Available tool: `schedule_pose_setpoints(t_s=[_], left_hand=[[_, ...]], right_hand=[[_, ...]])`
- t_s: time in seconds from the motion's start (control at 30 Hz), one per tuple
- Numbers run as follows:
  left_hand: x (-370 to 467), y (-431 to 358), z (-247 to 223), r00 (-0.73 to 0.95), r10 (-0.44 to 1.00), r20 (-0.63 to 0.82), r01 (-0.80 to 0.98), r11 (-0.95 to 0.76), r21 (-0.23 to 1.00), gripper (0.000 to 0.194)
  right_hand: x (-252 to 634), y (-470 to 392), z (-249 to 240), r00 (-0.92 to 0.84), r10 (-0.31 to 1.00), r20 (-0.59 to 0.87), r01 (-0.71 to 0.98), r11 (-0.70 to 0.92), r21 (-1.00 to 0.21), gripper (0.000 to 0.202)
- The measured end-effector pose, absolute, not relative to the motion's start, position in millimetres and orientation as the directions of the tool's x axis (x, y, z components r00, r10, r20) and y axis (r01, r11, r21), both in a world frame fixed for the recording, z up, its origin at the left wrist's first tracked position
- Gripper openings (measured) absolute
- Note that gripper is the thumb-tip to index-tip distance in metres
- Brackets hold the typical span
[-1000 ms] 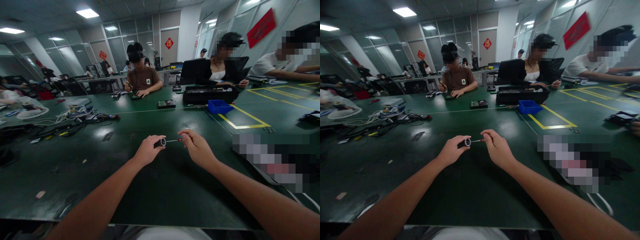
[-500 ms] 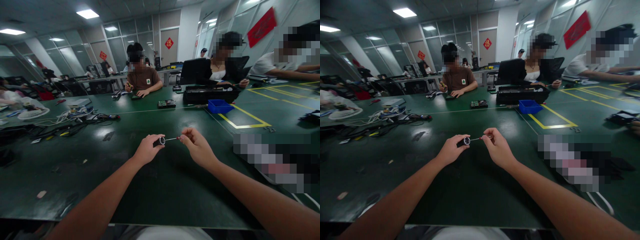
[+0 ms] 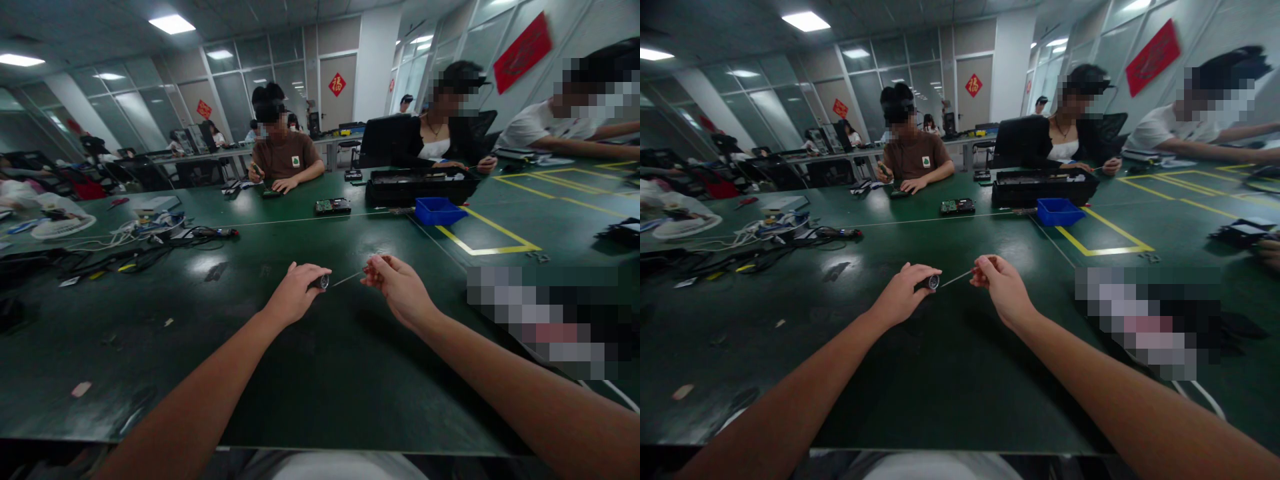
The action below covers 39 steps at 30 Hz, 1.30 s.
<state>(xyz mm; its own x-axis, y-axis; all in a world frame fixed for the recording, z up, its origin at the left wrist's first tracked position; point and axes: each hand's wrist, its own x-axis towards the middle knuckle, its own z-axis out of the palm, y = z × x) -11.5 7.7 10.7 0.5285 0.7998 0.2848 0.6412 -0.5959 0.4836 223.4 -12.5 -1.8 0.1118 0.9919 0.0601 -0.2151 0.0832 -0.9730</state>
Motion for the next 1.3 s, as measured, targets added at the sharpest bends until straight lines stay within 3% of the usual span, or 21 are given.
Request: schedule_pose_setpoints(t_s=[0.4, 0.67, 1.3], left_hand=[[-8, 5, 12, 0.519, 0.789, 0.329, 0.643, -0.614, 0.458, 0.035], [-8, 2, 12, 0.497, 0.803, 0.328, 0.647, -0.595, 0.477, 0.035], [-8, 3, 11, 0.501, 0.801, 0.328, 0.65, -0.598, 0.468, 0.037]], right_hand=[[219, -23, 4, 0.13, 0.95, 0.283, -0.043, 0.29, -0.956, 0.02], [220, -26, 6, 0.068, 0.939, 0.337, 0.1, 0.33, -0.939, 0.024], [217, -29, 10, 0.047, 0.937, 0.347, 0.171, 0.335, -0.927, 0.022]])
